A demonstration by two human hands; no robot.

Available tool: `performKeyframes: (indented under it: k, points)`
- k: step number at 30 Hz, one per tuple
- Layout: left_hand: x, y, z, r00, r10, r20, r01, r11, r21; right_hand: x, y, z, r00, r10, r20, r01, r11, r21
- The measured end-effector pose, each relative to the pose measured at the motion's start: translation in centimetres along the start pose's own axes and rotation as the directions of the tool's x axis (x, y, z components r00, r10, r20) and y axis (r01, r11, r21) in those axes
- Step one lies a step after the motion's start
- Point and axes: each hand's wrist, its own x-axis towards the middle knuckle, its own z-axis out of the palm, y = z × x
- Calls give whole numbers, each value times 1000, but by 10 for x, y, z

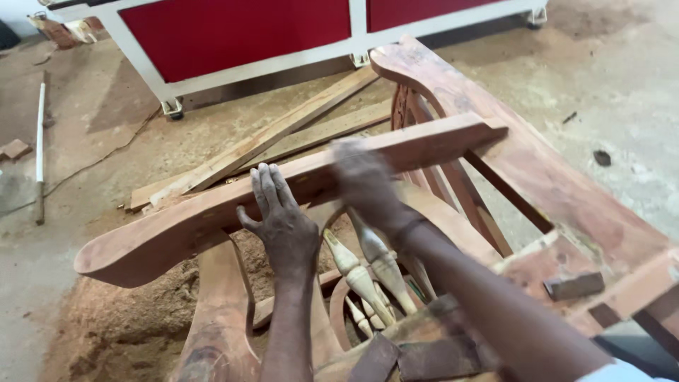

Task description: The person sands the surface and edges of a wooden chair component using pieces of sandpaper, turning the piece to reach different areas.

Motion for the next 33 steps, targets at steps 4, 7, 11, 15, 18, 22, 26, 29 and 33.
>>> performKeyframes:
  k: [4, 7, 11, 15, 18, 22, 26, 29, 33]
  points:
    - [-7, -1, -11, 1000, -9, -13, 8, 994, -111, 19, -62, 15, 986, -137, 97, 124, 984, 127]
    - [3, 0, -6, 995, -78, 60, 80, 996, -37, -4, -3, -16, 974, -190, 120, 183, 981, 70]
    - [-5, -5, 3, 999, -37, -20, 36, 999, -20, -39, 115, -100, 996, 35, 77, -23, 988, -153]
    - [-1, -4, 10, 1000, -11, -21, 12, 999, 47, -45, 133, -116, 983, 182, 37, -161, 935, -315]
    - [-1, -4, 12, 1000, -15, 28, 11, 993, 117, -33, 83, -66, 998, -53, -13, 47, 950, -307]
    - [-1, -6, 10, 994, 49, -94, -53, 998, -39, 20, -40, 15, 991, -121, 52, 124, 989, -78]
    - [-3, -2, -5, 1000, -29, -10, 28, 995, -92, 18, -30, -5, 970, -198, 139, 188, 979, 81]
    - [-2, -2, -4, 999, -52, 4, 52, 997, -65, -11, 52, -50, 989, -86, 121, 94, 994, -64]
    - [2, 0, -4, 999, 6, -50, -5, 1000, 18, -35, 156, -140, 962, 228, 149, -189, 953, -235]
